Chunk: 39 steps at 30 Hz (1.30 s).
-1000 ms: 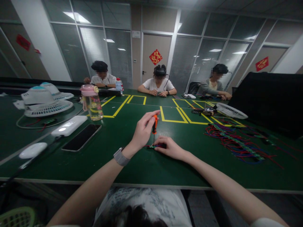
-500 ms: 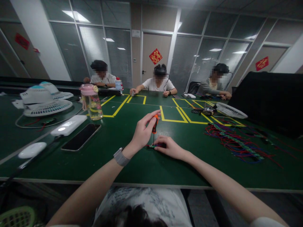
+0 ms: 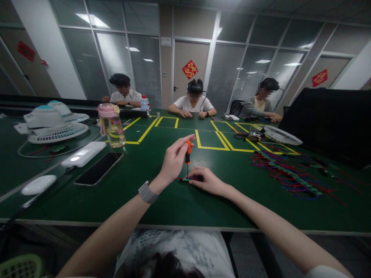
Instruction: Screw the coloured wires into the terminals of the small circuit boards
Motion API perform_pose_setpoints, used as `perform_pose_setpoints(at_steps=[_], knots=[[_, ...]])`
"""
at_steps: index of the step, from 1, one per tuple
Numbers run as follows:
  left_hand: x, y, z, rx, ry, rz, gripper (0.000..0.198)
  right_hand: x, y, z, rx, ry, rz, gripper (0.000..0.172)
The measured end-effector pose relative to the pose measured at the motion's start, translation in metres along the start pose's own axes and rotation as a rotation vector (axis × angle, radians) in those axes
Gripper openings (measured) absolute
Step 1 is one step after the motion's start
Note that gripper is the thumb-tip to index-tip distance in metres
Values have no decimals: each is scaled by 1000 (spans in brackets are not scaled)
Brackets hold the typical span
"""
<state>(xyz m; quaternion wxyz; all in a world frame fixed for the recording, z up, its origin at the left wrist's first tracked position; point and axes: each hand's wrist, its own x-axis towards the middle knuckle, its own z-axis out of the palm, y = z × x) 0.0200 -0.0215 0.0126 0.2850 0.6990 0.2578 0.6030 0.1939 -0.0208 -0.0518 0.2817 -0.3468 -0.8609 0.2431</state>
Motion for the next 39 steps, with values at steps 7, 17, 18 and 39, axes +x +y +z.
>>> perform_pose_setpoints(at_steps=[7, 17, 18, 39], knots=[[0, -1, 0, 127, 81, 94, 15, 0, 0, 0, -15, -7, -5, 14], [-1, 1, 1, -80, 6, -48, 30, 0, 2, 1, 2, 0, -9, 14], [-1, 1, 1, -58, 24, -39, 27, 0, 2, 1, 2, 2, -8, 14], [0, -6, 2, 69, 9, 57, 29, 1, 3, 1, -5, 1, -20, 14]])
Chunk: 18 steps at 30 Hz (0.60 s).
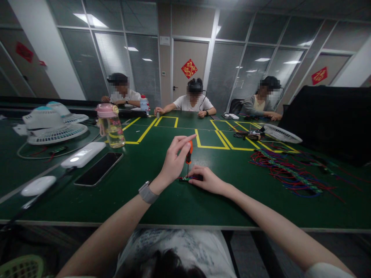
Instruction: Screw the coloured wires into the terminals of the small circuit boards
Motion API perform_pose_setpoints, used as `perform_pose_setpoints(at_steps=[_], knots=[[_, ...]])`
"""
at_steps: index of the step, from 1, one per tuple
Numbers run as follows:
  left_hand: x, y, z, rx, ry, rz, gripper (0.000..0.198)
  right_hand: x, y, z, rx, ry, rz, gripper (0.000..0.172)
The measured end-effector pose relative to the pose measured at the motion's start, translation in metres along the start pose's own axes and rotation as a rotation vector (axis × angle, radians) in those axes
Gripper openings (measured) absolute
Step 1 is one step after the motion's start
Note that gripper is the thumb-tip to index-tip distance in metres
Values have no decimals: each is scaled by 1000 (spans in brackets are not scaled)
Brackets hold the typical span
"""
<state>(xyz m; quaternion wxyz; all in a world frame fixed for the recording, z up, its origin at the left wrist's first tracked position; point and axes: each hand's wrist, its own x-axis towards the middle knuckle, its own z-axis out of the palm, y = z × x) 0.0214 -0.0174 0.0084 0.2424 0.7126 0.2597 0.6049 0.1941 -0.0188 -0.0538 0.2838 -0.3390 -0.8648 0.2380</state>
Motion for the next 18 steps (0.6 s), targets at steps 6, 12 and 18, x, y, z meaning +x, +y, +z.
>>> perform_pose_setpoints(at_steps=[6, 12, 18], knots=[[-1, 2, 1, -65, -3, -40, 29, 0, -1, 0, -5, -1, 4, 14], [0, 1, -2, 63, 83, 9, 22, 0, -2, -1, -8, 4, 14, 14], [-1, 3, 0, -91, -8, -49, 30, -1, -2, -1, -4, 2, 16, 14]])
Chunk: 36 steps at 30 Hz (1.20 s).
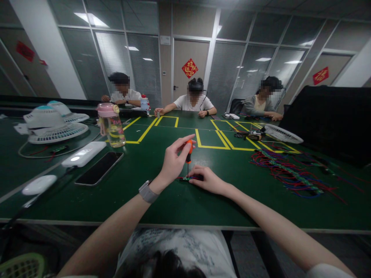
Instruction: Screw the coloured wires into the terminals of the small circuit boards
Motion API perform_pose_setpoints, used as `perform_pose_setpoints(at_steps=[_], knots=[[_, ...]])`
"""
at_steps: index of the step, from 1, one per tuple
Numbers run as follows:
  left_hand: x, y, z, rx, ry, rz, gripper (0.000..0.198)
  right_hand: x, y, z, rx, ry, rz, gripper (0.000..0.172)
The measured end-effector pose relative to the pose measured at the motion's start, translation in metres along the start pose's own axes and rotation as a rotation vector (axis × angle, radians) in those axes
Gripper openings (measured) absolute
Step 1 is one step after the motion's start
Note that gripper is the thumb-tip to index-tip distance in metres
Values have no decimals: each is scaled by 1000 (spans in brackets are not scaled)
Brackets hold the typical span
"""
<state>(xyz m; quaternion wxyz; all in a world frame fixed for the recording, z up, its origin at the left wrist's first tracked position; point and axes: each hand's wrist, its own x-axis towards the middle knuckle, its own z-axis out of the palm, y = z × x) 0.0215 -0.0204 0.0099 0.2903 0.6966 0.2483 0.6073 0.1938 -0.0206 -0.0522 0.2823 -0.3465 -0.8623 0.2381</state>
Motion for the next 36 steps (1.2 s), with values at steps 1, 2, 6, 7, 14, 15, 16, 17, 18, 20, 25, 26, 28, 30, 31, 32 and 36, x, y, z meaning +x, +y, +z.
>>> perform_pose_setpoints(at_steps=[1, 2, 6, 7, 14, 15, 16, 17, 18, 20, 25, 26, 28, 30, 31, 32, 36], knots=[[0, 0, 0, 34, 17, 15, 27, 0, 0, 0, 0, 2, 1, 14], [0, -1, 0, 77, 37, 37, 24, 0, 0, 0, 1, 4, 1, 14], [0, -1, -1, 140, 41, 75, 23, 0, 1, 0, 1, 1, -1, 13], [1, 0, -1, 111, 14, 67, 26, 0, 1, 0, 1, 0, -3, 14], [-1, 1, 1, 44, -16, 33, 23, 0, 1, 0, -24, -8, 0, 15], [-1, 1, 1, 82, 8, 53, 21, 0, 1, 0, -21, -6, -1, 14], [0, 1, 0, 111, 22, 68, 20, 0, 1, 0, -16, -5, -3, 14], [0, 1, 0, 126, 23, 77, 20, 0, 1, 0, -11, -3, -5, 14], [0, 1, 0, 124, 12, 80, 22, 0, 2, 0, -6, -2, -8, 14], [0, 2, 0, 82, -31, 64, 29, 0, 2, 0, -1, -2, -16, 14], [-1, 2, 1, 18, -43, 12, 28, 0, 1, 0, -9, -7, -11, 14], [-1, 1, 1, 46, -21, 21, 25, 0, 1, 0, -11, -7, -10, 15], [-1, 0, 1, 115, 24, 39, 20, 0, 0, -1, -15, -7, -9, 15], [0, 0, 0, 163, 55, 51, 20, 0, 0, -1, -12, -5, -8, 14], [0, 0, 0, 166, 57, 56, 23, 0, -1, -1, -10, -7, -7, 14], [0, 0, 0, 148, 46, 57, 26, 0, -1, -1, -7, -8, -7, 14], [0, 2, 1, -18, -32, -9, 32, 0, -1, -1, -6, -10, -6, 14]])
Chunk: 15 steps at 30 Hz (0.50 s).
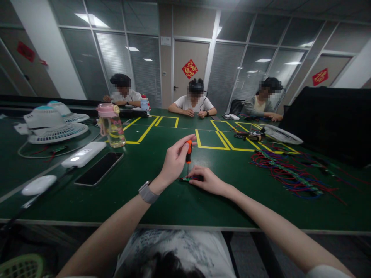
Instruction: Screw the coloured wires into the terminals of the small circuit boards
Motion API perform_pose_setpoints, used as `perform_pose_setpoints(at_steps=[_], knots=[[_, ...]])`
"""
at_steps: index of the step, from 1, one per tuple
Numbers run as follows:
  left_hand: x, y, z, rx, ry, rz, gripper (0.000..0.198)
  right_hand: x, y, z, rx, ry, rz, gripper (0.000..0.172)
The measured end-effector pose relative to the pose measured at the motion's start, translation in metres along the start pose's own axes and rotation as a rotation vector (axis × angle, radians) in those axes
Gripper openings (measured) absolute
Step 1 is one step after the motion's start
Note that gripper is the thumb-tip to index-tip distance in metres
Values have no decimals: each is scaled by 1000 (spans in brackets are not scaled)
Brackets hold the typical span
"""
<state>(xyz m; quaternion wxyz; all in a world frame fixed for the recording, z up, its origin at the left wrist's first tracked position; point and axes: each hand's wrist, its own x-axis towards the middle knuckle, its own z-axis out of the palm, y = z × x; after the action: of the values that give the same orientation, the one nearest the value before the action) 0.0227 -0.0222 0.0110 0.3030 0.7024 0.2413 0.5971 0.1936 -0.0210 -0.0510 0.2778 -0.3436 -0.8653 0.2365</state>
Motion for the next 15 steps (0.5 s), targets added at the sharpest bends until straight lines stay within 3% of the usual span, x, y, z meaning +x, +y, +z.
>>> perform_pose_setpoints(at_steps=[3, 7, 9, 13, 15], knots=[[-1, 0, 0, 32, 25, 29, 27, 0, 1, 0, -3, -4, -2, 15], [-2, 2, -3, 322, 140, 209, 15, 0, 3, 1, -17, 10, -7, 14], [-2, 4, -3, 381, 118, 265, 21, 0, 4, 2, -13, 16, -7, 13], [-2, 4, -1, 160, -67, 161, 32, 0, 3, 2, -6, 14, -6, 12], [-1, 3, -1, 96, -61, 95, 29, 0, 2, 1, -7, 12, -2, 13]])
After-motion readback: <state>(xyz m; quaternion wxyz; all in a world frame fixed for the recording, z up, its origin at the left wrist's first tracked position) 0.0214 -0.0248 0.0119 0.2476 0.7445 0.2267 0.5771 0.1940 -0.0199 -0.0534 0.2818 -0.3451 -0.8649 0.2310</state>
